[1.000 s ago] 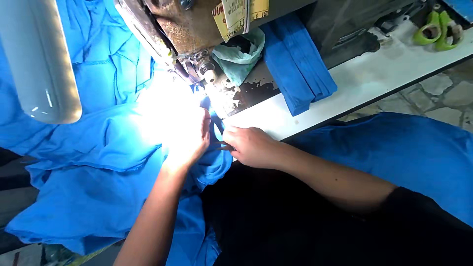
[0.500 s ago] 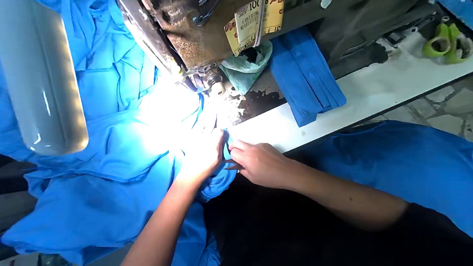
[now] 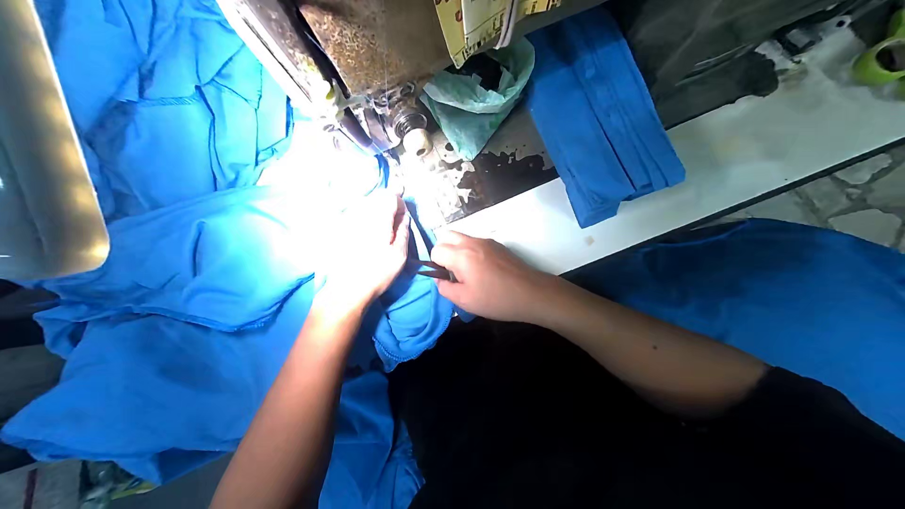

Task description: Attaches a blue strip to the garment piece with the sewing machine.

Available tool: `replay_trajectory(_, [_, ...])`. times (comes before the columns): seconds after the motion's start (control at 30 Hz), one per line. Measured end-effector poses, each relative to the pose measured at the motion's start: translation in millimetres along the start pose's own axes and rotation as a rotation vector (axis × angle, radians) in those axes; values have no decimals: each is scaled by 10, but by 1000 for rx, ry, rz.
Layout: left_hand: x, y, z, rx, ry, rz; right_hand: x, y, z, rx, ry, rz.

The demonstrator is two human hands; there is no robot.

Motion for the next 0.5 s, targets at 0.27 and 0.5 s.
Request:
replay_trajectory(0.27, [-58, -130, -28, -25, -55, 173, -54, 9, -24, 54, 22, -65])
replay_trajectory(0.5, [-131, -155, -167, -60, 13, 98, -99, 57, -113, 143, -31, -92])
Point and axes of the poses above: each hand's wrist, its own z-axis away from the middle knuckle, its own x-axis out of the palm, y = z × x, the point moved 6 cm from there along -z, towards the middle knuckle, and after that the axes turned 6 degrees about -x, right-handed, at the moved point
